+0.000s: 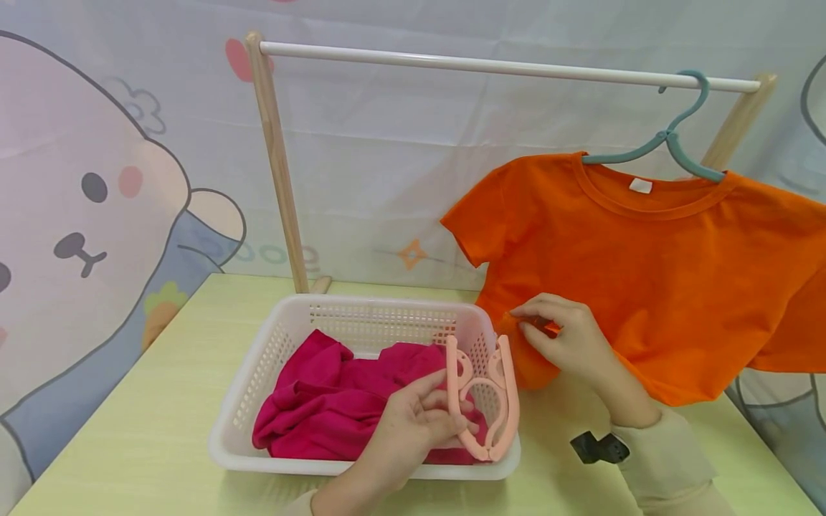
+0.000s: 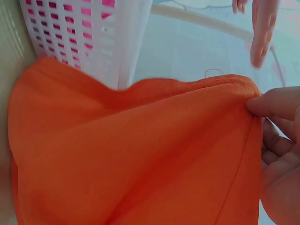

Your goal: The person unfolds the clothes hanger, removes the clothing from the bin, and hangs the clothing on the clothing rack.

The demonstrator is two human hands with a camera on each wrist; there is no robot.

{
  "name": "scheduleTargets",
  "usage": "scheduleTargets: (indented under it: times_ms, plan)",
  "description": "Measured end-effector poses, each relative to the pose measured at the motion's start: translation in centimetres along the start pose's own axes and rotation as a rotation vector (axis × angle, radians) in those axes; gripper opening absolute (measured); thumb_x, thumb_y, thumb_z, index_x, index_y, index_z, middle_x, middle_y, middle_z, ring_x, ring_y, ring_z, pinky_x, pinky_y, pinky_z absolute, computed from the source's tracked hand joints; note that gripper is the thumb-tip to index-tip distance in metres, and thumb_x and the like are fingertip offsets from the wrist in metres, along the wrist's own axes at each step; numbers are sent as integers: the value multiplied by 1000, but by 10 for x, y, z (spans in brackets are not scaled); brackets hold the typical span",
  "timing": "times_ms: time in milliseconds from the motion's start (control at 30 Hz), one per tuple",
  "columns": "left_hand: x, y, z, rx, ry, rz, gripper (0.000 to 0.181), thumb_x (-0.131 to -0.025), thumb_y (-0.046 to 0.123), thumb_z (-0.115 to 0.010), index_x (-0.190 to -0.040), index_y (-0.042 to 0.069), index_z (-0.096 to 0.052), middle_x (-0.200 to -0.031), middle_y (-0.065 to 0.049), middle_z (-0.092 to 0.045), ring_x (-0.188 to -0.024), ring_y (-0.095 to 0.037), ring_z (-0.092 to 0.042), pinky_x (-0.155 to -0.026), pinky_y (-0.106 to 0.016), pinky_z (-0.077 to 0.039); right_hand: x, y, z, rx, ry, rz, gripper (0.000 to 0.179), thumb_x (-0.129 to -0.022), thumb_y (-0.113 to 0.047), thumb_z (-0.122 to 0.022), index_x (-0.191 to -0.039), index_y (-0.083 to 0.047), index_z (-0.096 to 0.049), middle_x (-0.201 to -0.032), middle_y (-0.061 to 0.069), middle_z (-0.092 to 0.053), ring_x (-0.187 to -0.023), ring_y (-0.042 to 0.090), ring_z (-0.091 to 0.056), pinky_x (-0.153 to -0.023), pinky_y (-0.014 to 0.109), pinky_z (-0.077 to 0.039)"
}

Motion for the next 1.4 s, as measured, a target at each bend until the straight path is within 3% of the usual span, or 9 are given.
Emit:
scheduleTargets:
  times_ms: [200,500,867,1100,1267,1400]
  plan:
    - [0,6,4,-18,10,-13,61,-90,-3,-61,-146,1,-37,-105,-18,-64,-92,-26,-70,-82,-42,-56,7,34,14,96,17,-195,20,-80,8,-71,-95,-5,-74,-88,2,-69,-74,6,-57,-71,7,-48]
    - [2,18,9,-46,26,-50,61,-90,-2,-62,-146,4,-39,-107,-20,-62,-88,-23,-70,-83,-41,-56,31,77,16,152,-70,-425,16,-86,2,-67,-100,-2,-72,-95,10,-69,-80,22,-59,-72,16,-50]
    - [1,24,13,-65,42,-72,62,-90,-3,-61,-147,3,-36,-109,-16,-63,-92,-28,-70,-82,-40,-56,78,115,-11,117,-251,-553,16,-87,-1,-66,-102,0,-71,-95,8,-69,-83,21,-59,-71,25,-52]
    - [3,27,16,-74,60,-75,62,-90,-4,-62,-146,4,-37,-107,-14,-63,-89,-24,-70,-82,-40,-57,100,121,-34,55,-375,-569,14,-85,-1,-66,-98,1,-71,-93,8,-70,-81,18,-61,-70,25,-54]
    - [3,30,16,-73,62,-79,60,-90,-4,-61,-145,6,-40,-104,-13,-64,-89,-23,-70,-82,-40,-56,104,120,-39,56,-419,-570,15,-84,-1,-67,-98,1,-71,-91,5,-69,-81,16,-60,-70,25,-53]
    - [3,32,17,-67,57,-93,61,-90,-4,-61,-146,3,-38,-106,-14,-64,-89,-22,-70,-82,-40,-56,93,110,-29,56,-384,-559,20,-84,-2,-68,-104,4,-69,-95,8,-69,-83,19,-61,-72,26,-54]
Point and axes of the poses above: each hand's wrist, its own x-axis away from the middle knuckle, its own z-axis out of the back of the hand, y = z × x, the point moved 10 cm from there along -x, towards the middle knuckle
